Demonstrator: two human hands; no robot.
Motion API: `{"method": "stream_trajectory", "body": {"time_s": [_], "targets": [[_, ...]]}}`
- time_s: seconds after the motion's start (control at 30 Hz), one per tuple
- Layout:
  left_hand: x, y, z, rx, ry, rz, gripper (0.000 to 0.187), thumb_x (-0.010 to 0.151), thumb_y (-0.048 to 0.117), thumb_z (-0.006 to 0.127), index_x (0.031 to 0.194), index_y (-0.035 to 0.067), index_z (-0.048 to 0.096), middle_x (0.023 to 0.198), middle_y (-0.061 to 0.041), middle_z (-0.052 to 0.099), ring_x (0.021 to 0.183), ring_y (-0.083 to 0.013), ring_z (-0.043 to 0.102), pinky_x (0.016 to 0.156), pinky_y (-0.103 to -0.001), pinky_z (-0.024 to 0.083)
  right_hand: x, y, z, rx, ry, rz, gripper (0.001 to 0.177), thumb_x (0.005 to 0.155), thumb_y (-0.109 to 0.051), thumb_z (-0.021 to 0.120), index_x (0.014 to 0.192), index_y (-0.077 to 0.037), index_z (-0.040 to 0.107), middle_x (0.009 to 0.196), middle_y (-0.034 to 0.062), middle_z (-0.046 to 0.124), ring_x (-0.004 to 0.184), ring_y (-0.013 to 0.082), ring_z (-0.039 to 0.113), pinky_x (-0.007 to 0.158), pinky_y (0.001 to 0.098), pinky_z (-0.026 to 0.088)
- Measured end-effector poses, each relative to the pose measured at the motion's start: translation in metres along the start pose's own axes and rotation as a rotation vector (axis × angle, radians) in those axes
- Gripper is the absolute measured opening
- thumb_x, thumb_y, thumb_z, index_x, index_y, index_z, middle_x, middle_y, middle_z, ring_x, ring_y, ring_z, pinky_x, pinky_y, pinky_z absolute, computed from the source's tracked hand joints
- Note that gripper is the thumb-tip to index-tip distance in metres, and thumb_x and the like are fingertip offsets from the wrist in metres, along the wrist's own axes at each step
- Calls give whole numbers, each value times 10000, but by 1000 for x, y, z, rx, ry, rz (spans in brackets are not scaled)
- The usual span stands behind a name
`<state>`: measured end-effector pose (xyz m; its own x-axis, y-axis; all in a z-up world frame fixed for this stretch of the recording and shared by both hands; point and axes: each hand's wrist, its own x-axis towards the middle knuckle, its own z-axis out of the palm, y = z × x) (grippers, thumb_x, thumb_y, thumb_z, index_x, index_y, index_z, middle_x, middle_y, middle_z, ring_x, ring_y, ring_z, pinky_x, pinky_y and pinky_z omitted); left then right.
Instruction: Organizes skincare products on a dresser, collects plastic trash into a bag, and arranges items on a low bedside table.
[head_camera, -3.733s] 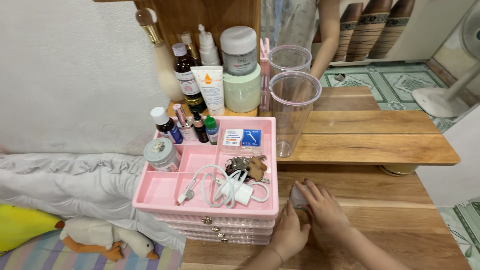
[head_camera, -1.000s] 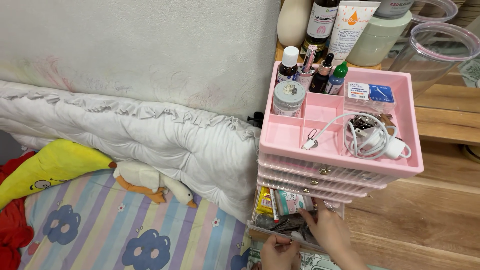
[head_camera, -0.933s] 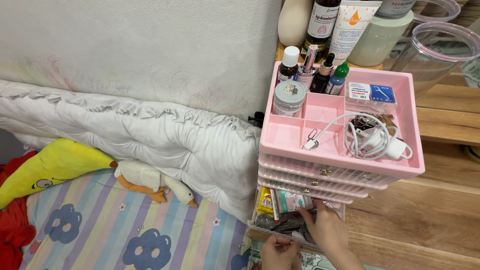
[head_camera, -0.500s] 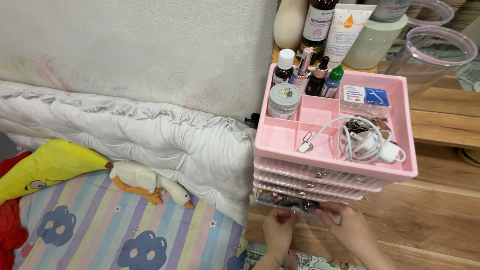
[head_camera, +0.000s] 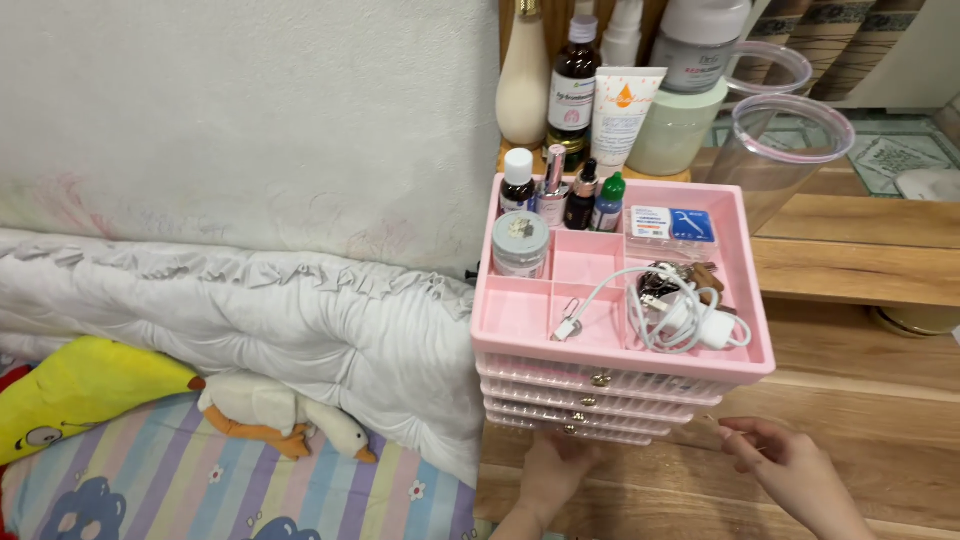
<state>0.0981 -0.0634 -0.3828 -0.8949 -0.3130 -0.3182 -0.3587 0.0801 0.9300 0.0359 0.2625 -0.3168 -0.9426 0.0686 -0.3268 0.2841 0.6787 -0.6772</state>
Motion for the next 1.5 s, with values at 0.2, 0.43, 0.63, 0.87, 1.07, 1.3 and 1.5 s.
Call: {"method": "stream_trajectory", "body": {"time_s": [0.2,0.43,0.63,0.87,1.07,1.3,1.5], "targets": [[-33,53,-5,68,-583,-74,560,831,313,843,1258,47,597,1021,-34,706,923,-141,682,786,-325,576,3,11,-6,110,-84,79,400,946,-349,711,1291,-151,754,999,100,794,839,212,777,761,370,617],[-36,61,-42,-188,-417,36,405,885,211,794,1241,71,662,1040,-21,741,942,-93,681,835,-260,575,-5,18,12,159,-281,22,418,916,-335,732,1285,-138,745,1002,87,798,852,200,745,798,362,648],[-49,61,-138,-319,-133,40,357,896,142,738,1238,65,674,1094,-64,806,987,-127,735,887,-255,576,-11,-12,47,298,-405,-134,355,927,-257,723,1220,-57,723,997,123,755,928,208,735,864,365,631],[-124,91,-234,-434,155,57,398,864,112,746,1247,38,666,1163,-85,788,1067,-132,729,930,-270,556,-56,-109,122,358,-685,-266,328,902,-174,684,1199,-37,702,1029,122,756,1026,214,778,934,368,616],[-189,6,-298,-572,440,99,422,841,106,760,1246,32,663,1154,-98,788,1074,-145,723,907,-286,552,-65,-156,186,221,-985,-291,342,921,-188,698,1227,-34,701,1073,122,782,1058,196,772,958,356,607],[-298,-47,-320,-663,944,62,402,857,99,742,1249,45,678,1141,-81,793,1020,-133,708,865,-277,545,-101,-250,228,-45,-1296,-451,374,934,-236,701,1265,-61,704,1062,102,757,1050,177,739,948,345,589],[-375,-78,-267,-784,1293,218,377,858,63,740,1227,24,670,1133,-96,785,986,-135,710,828,-282,549,-123,-296,277,-272,-1392,-650,344,938,-242,688,1227,-58,714,1033,125,741,1016,210,771,917,383,626]]}}
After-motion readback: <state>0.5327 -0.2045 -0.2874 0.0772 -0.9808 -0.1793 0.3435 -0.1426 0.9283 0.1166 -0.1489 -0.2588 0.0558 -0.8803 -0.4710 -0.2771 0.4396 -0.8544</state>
